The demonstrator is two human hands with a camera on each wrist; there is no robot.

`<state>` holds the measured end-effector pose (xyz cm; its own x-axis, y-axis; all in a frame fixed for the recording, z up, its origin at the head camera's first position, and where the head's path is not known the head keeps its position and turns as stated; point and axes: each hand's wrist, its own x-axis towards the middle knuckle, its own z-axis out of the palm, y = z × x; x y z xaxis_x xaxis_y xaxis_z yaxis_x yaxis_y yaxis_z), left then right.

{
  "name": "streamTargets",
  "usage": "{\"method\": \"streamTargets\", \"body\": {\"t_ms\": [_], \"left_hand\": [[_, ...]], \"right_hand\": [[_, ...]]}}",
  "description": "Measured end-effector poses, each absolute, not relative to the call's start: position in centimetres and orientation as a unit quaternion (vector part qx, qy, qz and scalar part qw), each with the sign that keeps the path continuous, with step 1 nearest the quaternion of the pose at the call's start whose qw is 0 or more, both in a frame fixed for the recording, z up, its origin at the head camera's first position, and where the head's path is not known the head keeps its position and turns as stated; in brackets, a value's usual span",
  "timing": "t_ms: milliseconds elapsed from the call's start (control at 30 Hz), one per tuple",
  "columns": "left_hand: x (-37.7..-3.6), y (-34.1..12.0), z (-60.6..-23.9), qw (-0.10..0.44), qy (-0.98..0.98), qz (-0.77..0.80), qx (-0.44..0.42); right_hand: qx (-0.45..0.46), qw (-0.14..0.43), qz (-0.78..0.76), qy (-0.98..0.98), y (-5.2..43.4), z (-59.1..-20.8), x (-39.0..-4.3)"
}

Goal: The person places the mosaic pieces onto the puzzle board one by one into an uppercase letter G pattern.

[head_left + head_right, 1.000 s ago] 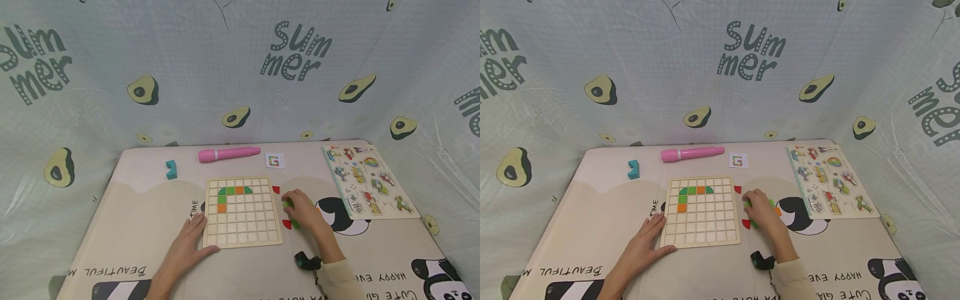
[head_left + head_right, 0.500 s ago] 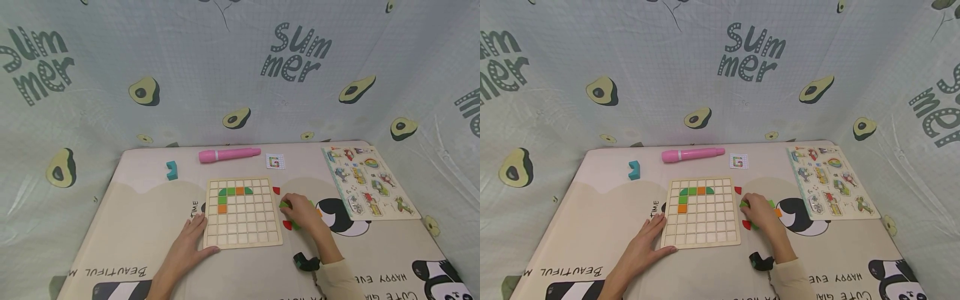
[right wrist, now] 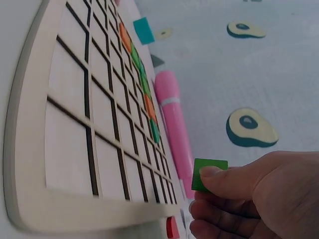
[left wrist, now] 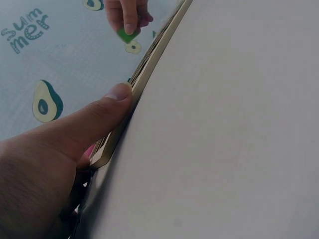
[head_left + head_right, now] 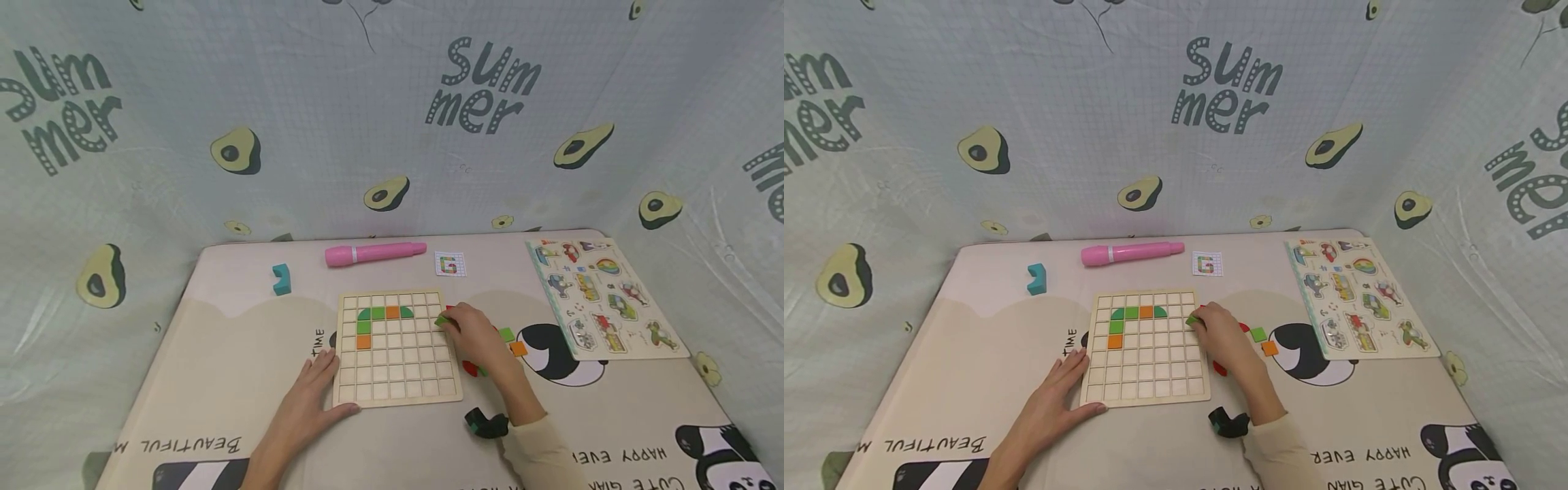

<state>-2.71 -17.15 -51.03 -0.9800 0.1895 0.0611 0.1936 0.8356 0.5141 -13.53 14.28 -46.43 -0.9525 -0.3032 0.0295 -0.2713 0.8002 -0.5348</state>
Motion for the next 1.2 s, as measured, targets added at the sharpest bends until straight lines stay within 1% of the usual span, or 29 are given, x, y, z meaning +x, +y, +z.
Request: {"method": "streamTargets", "body": {"t_ms": [467,733,1000,1200], "left_hand": [[-2.7,-17.0,-51.1,-0.007,-0.958,-0.271,-0.093],[-2.7,-17.1,-51.0,-0.011,-0.958,-0.273,-0.089],[-2.7,-17.1,-51.0,0.0,-0.958,-0.27,-0.098],[-2.7,-17.1,-50.9,-0.006,-0.959,-0.269,-0.094]], "right_hand": [[-0.176,0.055,-0.304,0.935,10.4,-45.9,-12.9],[-0.195,0.06,-0.316,0.927,8.5,-46.1,-12.3],[-0.239,0.058,-0.331,0.911,6.9,-46.4,-11.7],[-0.248,0.072,-0.318,0.912,5.7,-47.0,-11.1]]}}
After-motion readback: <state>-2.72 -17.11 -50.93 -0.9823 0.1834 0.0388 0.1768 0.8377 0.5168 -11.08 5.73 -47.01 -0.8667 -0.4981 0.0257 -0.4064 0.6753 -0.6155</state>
